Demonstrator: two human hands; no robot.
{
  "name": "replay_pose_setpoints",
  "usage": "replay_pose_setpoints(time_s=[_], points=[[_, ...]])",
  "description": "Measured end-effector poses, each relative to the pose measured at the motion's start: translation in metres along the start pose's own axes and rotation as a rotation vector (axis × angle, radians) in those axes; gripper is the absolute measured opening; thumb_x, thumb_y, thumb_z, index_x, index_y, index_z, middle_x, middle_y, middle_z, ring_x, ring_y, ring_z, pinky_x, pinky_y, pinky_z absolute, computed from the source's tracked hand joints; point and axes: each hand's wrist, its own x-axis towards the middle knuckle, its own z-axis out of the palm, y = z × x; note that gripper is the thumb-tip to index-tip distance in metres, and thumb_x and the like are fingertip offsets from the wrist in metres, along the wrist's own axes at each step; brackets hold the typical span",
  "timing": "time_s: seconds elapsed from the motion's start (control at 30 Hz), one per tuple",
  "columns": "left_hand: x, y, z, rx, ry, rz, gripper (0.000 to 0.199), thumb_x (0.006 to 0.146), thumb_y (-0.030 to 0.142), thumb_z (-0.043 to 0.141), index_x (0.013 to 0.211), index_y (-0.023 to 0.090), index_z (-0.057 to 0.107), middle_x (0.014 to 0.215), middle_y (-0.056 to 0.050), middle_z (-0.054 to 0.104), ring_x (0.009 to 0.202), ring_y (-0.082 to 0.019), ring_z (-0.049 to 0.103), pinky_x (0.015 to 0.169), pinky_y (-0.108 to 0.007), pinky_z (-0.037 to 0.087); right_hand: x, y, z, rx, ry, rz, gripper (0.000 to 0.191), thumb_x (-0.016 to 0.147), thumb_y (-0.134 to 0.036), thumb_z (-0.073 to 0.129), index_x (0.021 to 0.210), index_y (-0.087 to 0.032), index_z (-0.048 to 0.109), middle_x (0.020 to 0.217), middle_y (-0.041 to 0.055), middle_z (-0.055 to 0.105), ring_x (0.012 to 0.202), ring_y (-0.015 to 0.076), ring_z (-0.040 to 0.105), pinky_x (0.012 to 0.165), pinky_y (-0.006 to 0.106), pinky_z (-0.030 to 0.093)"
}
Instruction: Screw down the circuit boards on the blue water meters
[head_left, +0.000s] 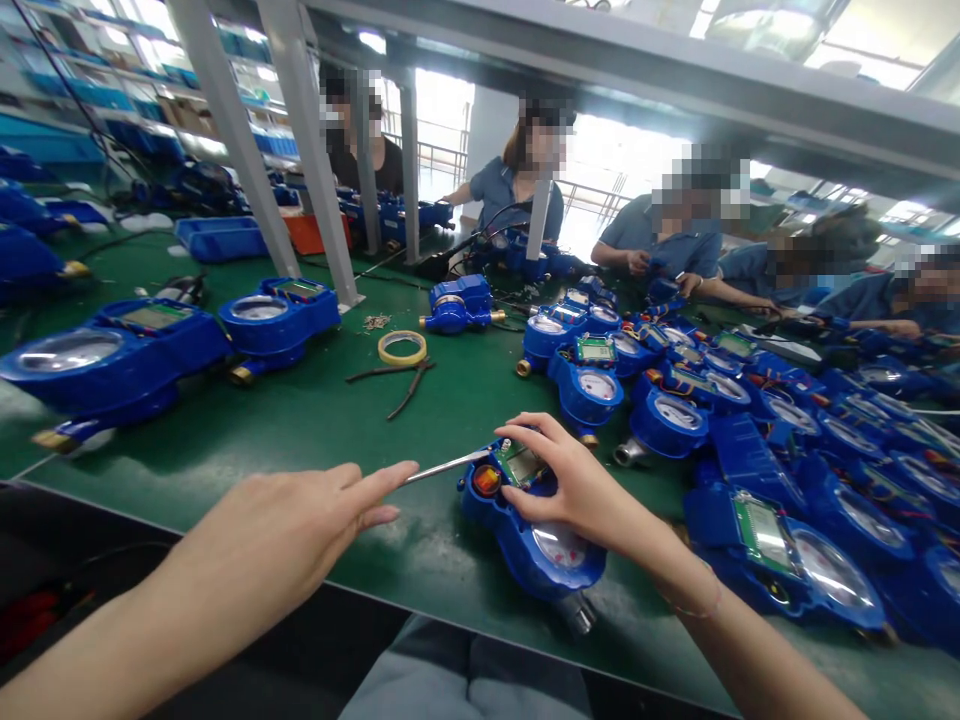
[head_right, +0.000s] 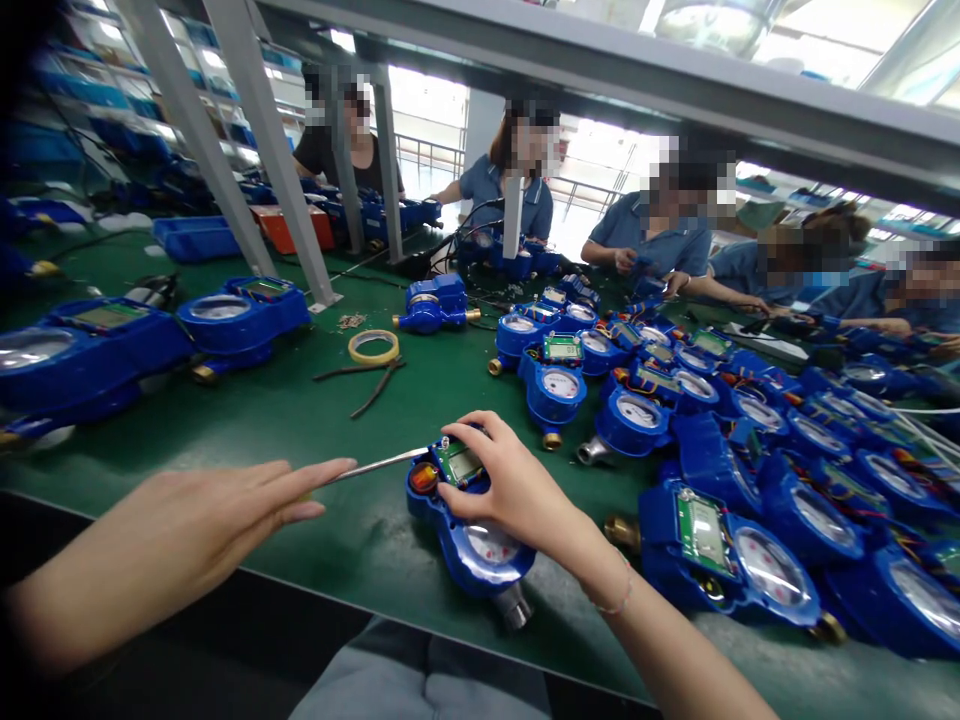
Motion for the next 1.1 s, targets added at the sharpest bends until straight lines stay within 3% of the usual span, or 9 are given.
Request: replay_pose_setpoints(time_s=[0.07, 0.13, 0.27, 0.4, 0.53, 0.7, 0.83, 1.1], points=[[0.007, 0.007, -0.016, 0.276, -0.159, 0.113, 0.039, 0.087, 0.044, 0.05, 0.126, 0.042, 0.056, 0.07, 0.0, 0.063, 0.059, -0.021, 0.061, 0.056, -0.029, 0.043, 0.001, 0.0, -0.001, -0.02, -0.006, -0.002, 0.052, 0.08, -0.026, 0.073, 0.128, -0.024, 0.053, 0.126, 0.0075, 0.047, 0.117, 0.0237, 0.05, 0.103, 0.036, 0.042], [0.015, 0.016, -0.029, 0.423, -0.229, 0.162, 0.042, 0.088, 0.035, 0.047, 0.129, 0.042, 0.053, 0.074, -0.001, 0.064, 0.062, -0.023, 0.062, 0.055, -0.03, 0.042, 0.002, 0.0, -0.002, -0.036, -0.021, -0.005, 0.053, 0.08, -0.026, 0.073, 0.128, -0.024, 0.052, 0.126, 0.0074, 0.048, 0.116, 0.0233, 0.05, 0.102, 0.035, 0.042], [0.034, 0.041, -0.045, 0.56, -0.345, 0.221, 0.052, 0.079, 0.016, 0.044, 0.125, 0.034, 0.057, 0.082, -0.006, 0.068, 0.061, -0.025, 0.063, 0.056, -0.033, 0.041, 0.005, -0.002, -0.004, -0.019, -0.052, -0.013, 0.054, 0.077, -0.028, 0.076, 0.126, -0.021, 0.053, 0.125, 0.0082, 0.048, 0.116, 0.0233, 0.05, 0.103, 0.035, 0.041], [0.047, 0.062, -0.049, 0.594, -0.479, 0.244, 0.051, 0.071, 0.011, 0.043, 0.115, 0.026, 0.064, 0.084, -0.011, 0.069, 0.063, -0.026, 0.062, 0.054, -0.031, 0.038, 0.008, -0.006, -0.001, 0.005, -0.022, 0.0, 0.05, 0.077, -0.037, 0.078, 0.118, -0.021, 0.055, 0.118, 0.0076, 0.052, 0.111, 0.0244, 0.051, 0.1, 0.037, 0.043], [0.039, 0.054, -0.037, 0.53, -0.392, 0.253, 0.049, 0.07, 0.013, 0.04, 0.108, 0.025, 0.067, 0.08, -0.012, 0.067, 0.06, -0.028, 0.061, 0.053, -0.034, 0.037, 0.011, -0.009, 0.005, -0.047, 0.006, 0.027, 0.048, 0.077, -0.039, 0.078, 0.118, -0.024, 0.057, 0.115, 0.0066, 0.053, 0.109, 0.0254, 0.052, 0.096, 0.039, 0.045], [0.019, 0.03, -0.019, 0.488, -0.209, 0.293, 0.058, 0.07, 0.013, 0.033, 0.118, 0.026, 0.063, 0.084, -0.013, 0.066, 0.063, -0.031, 0.061, 0.055, -0.039, 0.038, 0.013, -0.012, 0.008, -0.163, -0.005, 0.04, 0.05, 0.075, -0.047, 0.078, 0.117, -0.025, 0.06, 0.112, 0.0073, 0.055, 0.107, 0.0284, 0.05, 0.092, 0.044, 0.046], [0.016, 0.032, -0.015, 0.523, -0.221, 0.286, 0.06, 0.073, 0.011, 0.034, 0.125, 0.028, 0.059, 0.083, -0.011, 0.065, 0.063, -0.03, 0.06, 0.055, -0.04, 0.04, 0.011, -0.013, 0.01, -0.179, 0.03, 0.064, 0.05, 0.075, -0.049, 0.078, 0.113, -0.024, 0.06, 0.109, 0.0067, 0.057, 0.106, 0.0285, 0.05, 0.087, 0.043, 0.047], [0.013, 0.045, -0.006, 0.555, -0.174, 0.265, 0.06, 0.075, 0.01, 0.031, 0.126, 0.026, 0.059, 0.088, -0.014, 0.065, 0.067, -0.031, 0.058, 0.056, -0.043, 0.042, 0.001, -0.007, 0.012, -0.142, 0.097, 0.103, 0.052, 0.076, -0.049, 0.077, 0.117, -0.024, 0.057, 0.113, 0.0074, 0.055, 0.109, 0.0287, 0.049, 0.091, 0.044, 0.044]])
